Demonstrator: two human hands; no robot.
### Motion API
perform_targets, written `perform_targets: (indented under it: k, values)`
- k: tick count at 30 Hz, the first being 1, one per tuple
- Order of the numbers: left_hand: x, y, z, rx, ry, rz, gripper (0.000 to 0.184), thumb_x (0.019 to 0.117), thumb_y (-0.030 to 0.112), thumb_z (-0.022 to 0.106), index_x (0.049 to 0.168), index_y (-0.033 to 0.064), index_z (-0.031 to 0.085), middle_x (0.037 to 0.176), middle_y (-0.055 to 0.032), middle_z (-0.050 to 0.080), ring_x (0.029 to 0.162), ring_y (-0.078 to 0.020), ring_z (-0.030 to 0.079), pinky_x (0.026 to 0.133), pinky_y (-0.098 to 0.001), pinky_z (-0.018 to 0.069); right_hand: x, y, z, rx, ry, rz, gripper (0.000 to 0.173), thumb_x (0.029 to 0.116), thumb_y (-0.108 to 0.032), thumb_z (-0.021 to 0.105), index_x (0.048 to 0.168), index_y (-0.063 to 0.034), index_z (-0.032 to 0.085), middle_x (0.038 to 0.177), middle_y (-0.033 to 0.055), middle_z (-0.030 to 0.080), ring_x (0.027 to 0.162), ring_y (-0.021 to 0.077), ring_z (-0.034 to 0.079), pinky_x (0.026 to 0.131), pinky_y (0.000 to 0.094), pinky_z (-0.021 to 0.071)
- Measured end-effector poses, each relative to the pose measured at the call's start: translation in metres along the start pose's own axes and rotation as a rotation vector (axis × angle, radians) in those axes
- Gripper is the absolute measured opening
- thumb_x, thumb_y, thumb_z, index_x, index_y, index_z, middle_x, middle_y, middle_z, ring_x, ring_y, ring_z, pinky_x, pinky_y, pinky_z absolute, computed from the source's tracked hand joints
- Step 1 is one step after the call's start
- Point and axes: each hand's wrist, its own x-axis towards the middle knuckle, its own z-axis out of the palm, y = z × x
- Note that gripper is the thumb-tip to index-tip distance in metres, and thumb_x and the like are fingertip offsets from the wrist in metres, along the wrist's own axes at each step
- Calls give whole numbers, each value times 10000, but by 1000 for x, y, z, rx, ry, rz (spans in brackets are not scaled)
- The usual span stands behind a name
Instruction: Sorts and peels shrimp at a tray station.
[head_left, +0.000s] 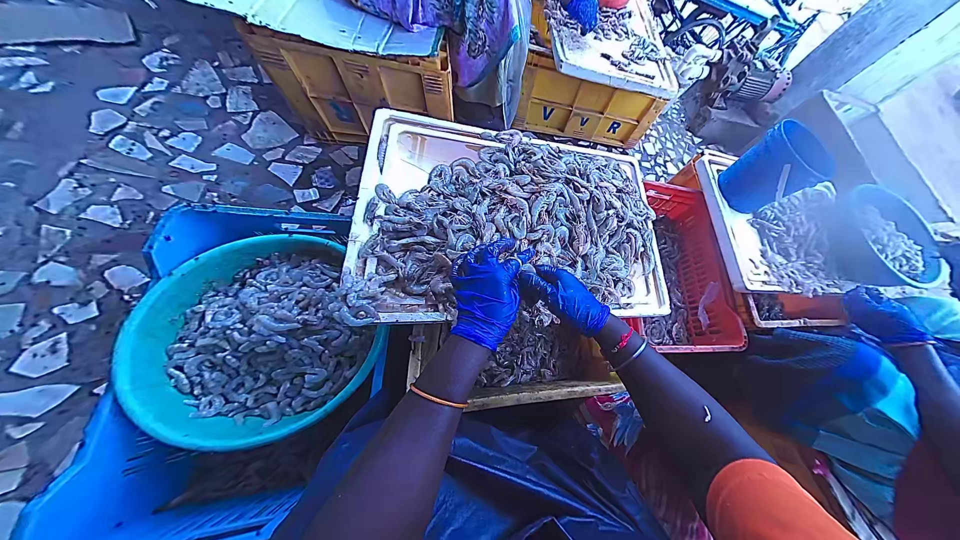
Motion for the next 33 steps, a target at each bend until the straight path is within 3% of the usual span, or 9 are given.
perform_targets:
  k: [5, 8, 12, 20, 22, 25, 27, 29, 33]
  values:
    - [1, 1, -3, -13, -18, -4, 300, 999, 155, 560, 1170, 279, 773, 1412, -45, 627, 1302, -339, 563, 1030, -619, 413, -1, 8, 1, 50, 119, -67, 420, 1086, -388, 471, 950, -92, 736, 714, 5, 666, 619, 114, 607, 637, 359, 528]
    - [2, 0, -2, -14, 15, 3, 317, 986, 133, 568, 1169, 289, 775, 1391, -53, 642, 1269, -351, 589, 1008, -613, 438, -5, 2, 4, 247, 146, -56, 393, 1096, -285, 462, 886, -60, 708, 649, -26, 613, 543, 58, 525, 567, 262, 474]
    - [4, 2, -6, -12, -27, -23, 253, 990, 142, 593, 1149, 207, 779, 1410, -92, 620, 1288, -380, 565, 1035, -643, 408, -3, 1, 7, 350, 215, 8, 401, 1104, -264, 447, 881, -49, 702, 688, -15, 656, 559, 60, 551, 585, 258, 491]
    - [7, -7, -14, -44, -34, -159, 254, 1033, 251, 558, 1178, 212, 763, 1416, -58, 623, 1314, -361, 555, 1029, -643, 420, -15, -14, 1, 476, 580, -69, 448, 1121, -302, 366, 926, -76, 701, 751, -13, 688, 599, 65, 572, 600, 257, 504]
    - [8, -14, -22, -153, 7, -179, 289, 1049, 253, 528, 1236, 202, 742, 1416, -58, 624, 1327, -346, 548, 1051, -634, 403, -32, -30, -13, 516, 517, -255, 423, 1108, -298, 364, 959, -106, 711, 800, -28, 717, 669, 53, 640, 657, 247, 555]
    - [12, -21, -43, -419, 176, -218, 302, 1063, 182, 496, 1231, 52, 711, 1271, -131, 699, 1246, -237, 624, 1106, -443, 448, -46, -35, -23, 415, 254, -406, 390, 1079, -388, 477, 943, -118, 723, 830, -38, 743, 726, 66, 693, 710, 281, 604]
    - [13, -21, -60, -642, 222, -437, 289, 1077, 157, 502, 1212, -52, 651, 1198, -176, 684, 1130, -148, 643, 1028, -330, 486, -39, -27, -19, -52, 17, -219, 384, 1057, -400, 521, 967, -98, 741, 827, -16, 717, 749, 91, 669, 731, 304, 568]
    - [13, -27, -67, -890, 250, -633, 322, 1094, 176, 468, 1307, -28, 596, 1224, -142, 658, 1092, -126, 637, 979, -323, 521, -25, -25, -2, -611, -202, 31, 402, 1018, -458, 544, 1174, -137, 727, 1076, 102, 732, 1040, 279, 681, 937, 546, 498]
    - [18, -30, -83, -1265, 409, -799, 258, 1087, 176, 484, 1307, 87, 586, 1105, -38, 681, 919, -117, 665, 796, -309, 567, -15, -29, 8, -573, -118, 74, 399, 1033, -492, 520, 1268, -229, 707, 1174, 39, 731, 1115, 217, 679, 996, 492, 509]
